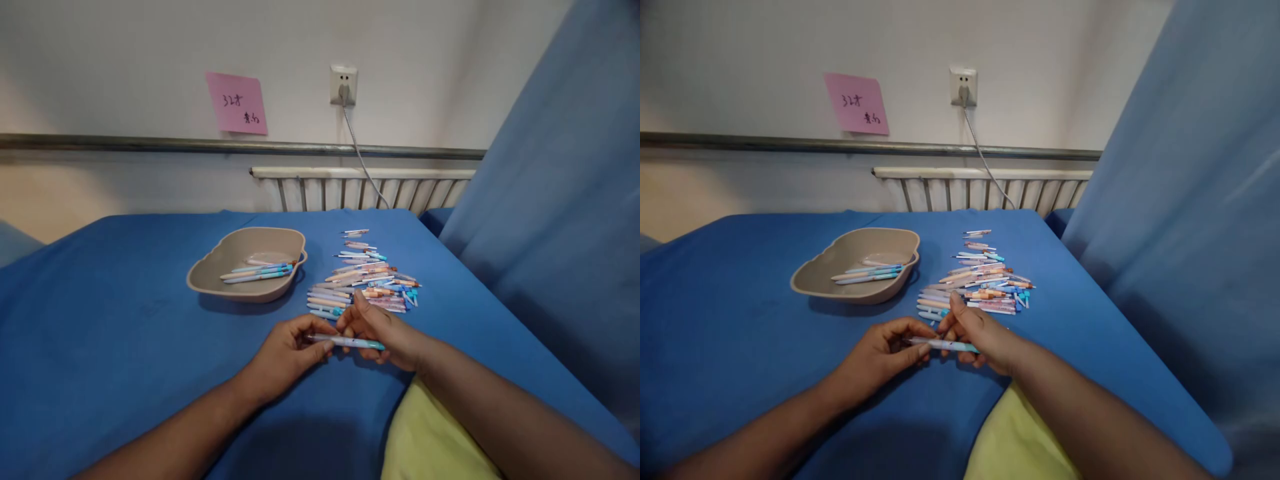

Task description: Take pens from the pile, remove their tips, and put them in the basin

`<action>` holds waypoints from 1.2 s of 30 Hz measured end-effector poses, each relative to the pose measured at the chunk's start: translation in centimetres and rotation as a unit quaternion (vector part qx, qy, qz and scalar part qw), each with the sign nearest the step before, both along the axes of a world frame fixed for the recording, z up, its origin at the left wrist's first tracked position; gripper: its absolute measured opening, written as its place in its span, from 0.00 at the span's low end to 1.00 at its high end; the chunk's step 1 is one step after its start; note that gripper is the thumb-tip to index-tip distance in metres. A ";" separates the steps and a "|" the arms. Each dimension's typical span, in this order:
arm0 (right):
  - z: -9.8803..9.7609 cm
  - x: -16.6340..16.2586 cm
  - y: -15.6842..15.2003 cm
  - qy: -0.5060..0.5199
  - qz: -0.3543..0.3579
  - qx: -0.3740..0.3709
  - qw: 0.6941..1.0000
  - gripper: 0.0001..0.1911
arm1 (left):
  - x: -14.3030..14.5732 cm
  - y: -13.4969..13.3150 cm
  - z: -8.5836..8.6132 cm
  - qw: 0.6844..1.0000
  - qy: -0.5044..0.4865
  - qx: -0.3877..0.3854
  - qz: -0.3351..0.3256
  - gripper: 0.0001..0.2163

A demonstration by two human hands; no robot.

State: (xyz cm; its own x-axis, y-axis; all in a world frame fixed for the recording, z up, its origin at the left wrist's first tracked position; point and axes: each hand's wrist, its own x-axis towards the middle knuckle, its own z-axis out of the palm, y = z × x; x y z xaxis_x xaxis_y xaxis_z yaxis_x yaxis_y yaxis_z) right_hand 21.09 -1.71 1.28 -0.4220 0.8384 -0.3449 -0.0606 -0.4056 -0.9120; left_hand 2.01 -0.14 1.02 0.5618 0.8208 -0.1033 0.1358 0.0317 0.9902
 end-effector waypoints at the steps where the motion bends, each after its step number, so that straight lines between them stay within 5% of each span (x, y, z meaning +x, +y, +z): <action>1: 0.0 0.0 0.0 0.004 0.002 -0.014 1.000 0.35 | 0.0 -0.1 0.2 0.999 0.027 0.032 -0.017 0.07; 5: 0.0 -0.1 -0.1 0.010 -0.005 -0.051 0.999 0.34 | 0.1 -0.4 1.2 0.964 0.130 0.214 -0.094 0.10; 8: -0.2 -0.2 -0.2 0.021 -0.003 -0.068 0.997 0.34 | 0.2 -0.4 1.2 0.939 0.163 0.281 -0.113 0.09; 15: -0.6 0.3 0.3 0.103 0.031 -0.065 0.992 0.35 | 0.0 -0.1 0.3 0.945 0.152 0.285 -0.050 0.07; 29: 0.2 0.5 0.0 -0.063 -0.025 -0.002 0.998 0.26 | -0.6 0.1 0.1 0.950 0.115 0.290 0.014 0.07; 36: 0.1 1.2 0.3 -0.059 -0.032 0.022 0.998 0.21 | -1.0 0.5 0.2 0.941 0.131 0.305 0.069 0.07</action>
State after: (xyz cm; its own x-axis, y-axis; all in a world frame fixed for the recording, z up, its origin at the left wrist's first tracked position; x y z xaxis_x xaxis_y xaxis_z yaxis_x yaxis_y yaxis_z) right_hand 22.28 -1.41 1.43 -0.3268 0.8776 -0.3507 0.0238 -0.3633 -0.9314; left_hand 0.98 0.35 1.27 0.4666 0.8352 0.2910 0.4135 -0.4968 0.7630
